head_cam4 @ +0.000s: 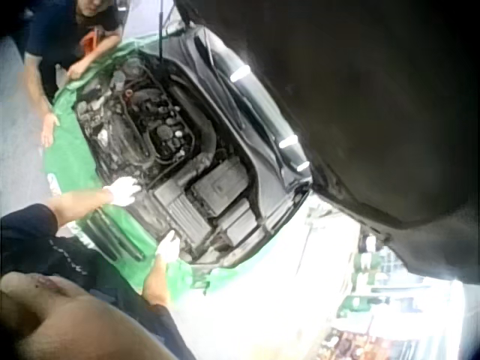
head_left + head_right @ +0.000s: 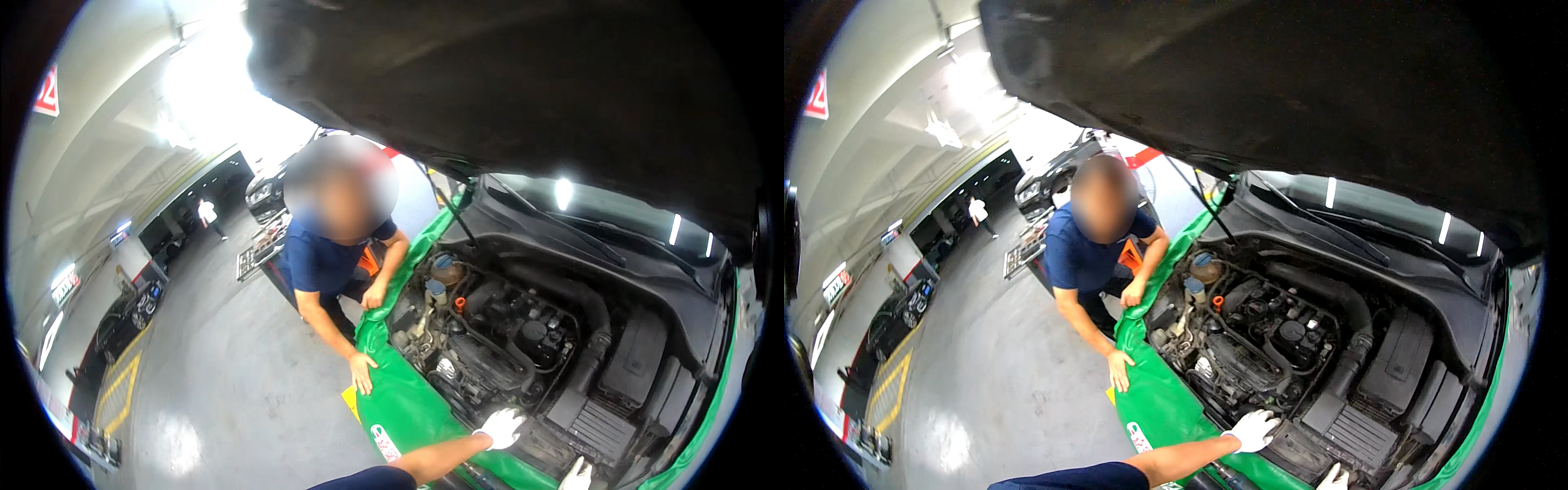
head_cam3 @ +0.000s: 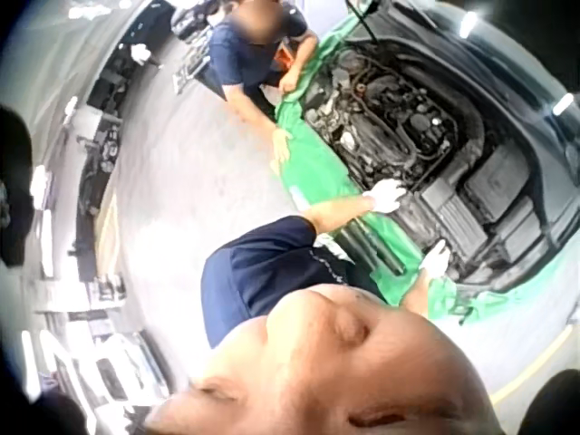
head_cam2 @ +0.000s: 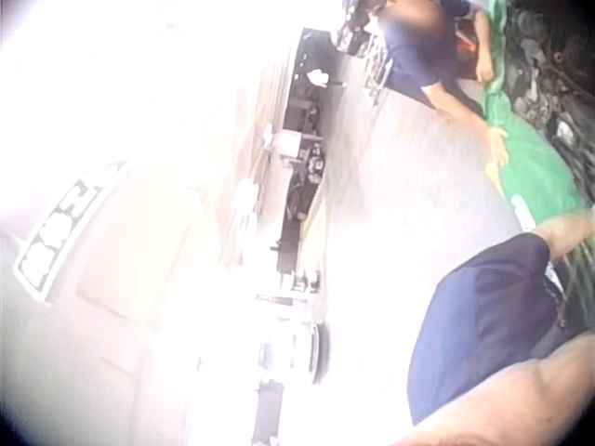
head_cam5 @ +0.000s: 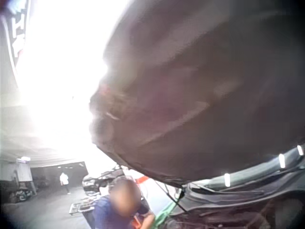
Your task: The person removes a plastic cover from the engine bay, then uses a screwdriver to loosen and remove a black rubber hose. The person places the removed parts on a nearby tool cart.
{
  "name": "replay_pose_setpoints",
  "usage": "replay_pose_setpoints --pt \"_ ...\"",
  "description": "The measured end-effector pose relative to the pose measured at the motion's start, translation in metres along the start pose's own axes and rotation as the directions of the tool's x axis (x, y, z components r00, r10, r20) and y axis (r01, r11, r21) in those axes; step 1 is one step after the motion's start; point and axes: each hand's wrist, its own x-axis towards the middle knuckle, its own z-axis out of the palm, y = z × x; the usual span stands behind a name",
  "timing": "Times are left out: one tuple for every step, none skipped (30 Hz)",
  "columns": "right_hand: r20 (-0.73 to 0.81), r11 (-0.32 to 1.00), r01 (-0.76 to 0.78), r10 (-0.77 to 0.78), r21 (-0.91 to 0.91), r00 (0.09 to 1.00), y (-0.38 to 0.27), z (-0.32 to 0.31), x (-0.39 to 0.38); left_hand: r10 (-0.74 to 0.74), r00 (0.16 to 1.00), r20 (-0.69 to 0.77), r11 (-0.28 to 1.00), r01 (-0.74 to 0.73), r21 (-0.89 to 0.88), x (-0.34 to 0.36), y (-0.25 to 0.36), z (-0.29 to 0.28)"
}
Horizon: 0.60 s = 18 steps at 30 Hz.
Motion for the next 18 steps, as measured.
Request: replay_pose_setpoints --pt "0.038 0.999 -0.033 0.033 -0.021 0.999 -0.023 -0.013 0.006 0.017 0.998 0.059 0.996 -0.011 -0.093 0.013 -0.004 -0.023" --pt "0.007 0.999 -0.032 0.031 0.033 0.999 -0.022 -0.023 0.0 0.069 0.998 -0.004 0.988 -0.069 -0.139 0.009 0.011 -0.044" --pt "-0.012 0.998 -0.051 0.052 0.046 0.999 -0.017 -0.024 0.001 0.122 0.99 -0.071 0.974 -0.133 -0.185 0.004 0.015 -0.059" --pt "-0.019 0.999 -0.037 0.037 0.011 0.999 -0.022 -0.032 0.0 0.125 0.982 -0.145 0.957 -0.158 -0.242 -0.017 0.014 -0.077" --pt "0.001 1.0 0.021 -0.021 0.002 1.0 -0.026 -0.029 -0.005 0.089 0.981 -0.173 0.963 -0.129 -0.236 -0.054 0.0 -0.079" --pt "0.018 0.997 0.073 -0.073 -0.004 0.997 -0.027 -0.021 -0.006 0.06 0.978 -0.2 0.967 -0.107 -0.231 -0.089 -0.015 -0.08" --pt "0.027 0.979 0.092 -0.098 0.18 0.995 0.031 0.043 0.055 -0.048 0.998 -0.047 0.958 0.033 -0.284 -0.117 -0.023 -0.093" --pt "0.089 0.933 0.092 -0.131 0.349 0.987 0.031 0.076 0.061 -0.194 0.972 0.133 0.923 0.227 -0.311 -0.16 -0.033 -0.103" --pt "0.172 0.966 0.089 -0.134 0.244 0.976 0.039 0.094 0.075 -0.31 0.92 0.241 0.86 0.379 -0.341 -0.205 -0.05 -0.095" --pt "0.143 0.957 0.163 -0.201 0.241 0.969 0.034 0.111 0.075 -0.421 0.869 0.262 0.802 0.491 -0.34 -0.255 -0.073 -0.072" --pt "0.186 0.99 0.133 -0.141 0.054 0.972 0.027 0.114 0.08 -0.497 0.784 0.373 0.709 0.615 -0.347 -0.295 -0.088 -0.072" --pt "0.236 0.984 0.112 -0.078 -0.136 0.969 0.022 0.122 0.083 -0.608 0.681 0.408 0.631 0.727 -0.272 -0.35 -0.105 -0.05" --pt "0.301 0.995 0.095 -0.091 0.001 0.949 0.023 0.136 0.081 -0.689 0.605 0.399 0.554 0.795 -0.248 -0.428 -0.123 -0.018" --pt "0.356 0.999 -0.047 0.035 0.024 0.934 0.054 0.152 0.135 -0.768 0.461 0.443 0.434 0.885 -0.168 -0.444 -0.131 -0.016" --pt "0.339 0.993 -0.056 0.018 0.101 0.941 0.085 0.154 0.182 -0.821 0.352 0.449 0.302 0.936 -0.182 -0.46 -0.132 -0.011" --pt "0.331 0.983 -0.057 -0.003 0.173 0.944 0.114 0.158 0.216 -0.818 0.241 0.523 0.204 0.971 -0.128 -0.478 -0.133 -0.01" --pt "0.39 0.999 -0.017 0.031 -0.037 0.92 0.07 0.131 0.162 -0.854 0.044 0.518 0.028 0.999 -0.038 -0.535 -0.109 -0.004" --pt "0.432 0.903 0.268 -0.105 -0.337 0.896 0.09 0.163 0.185 -0.863 -0.043 0.503 -0.065 0.998 -0.027 -0.582 -0.081 -0.002"
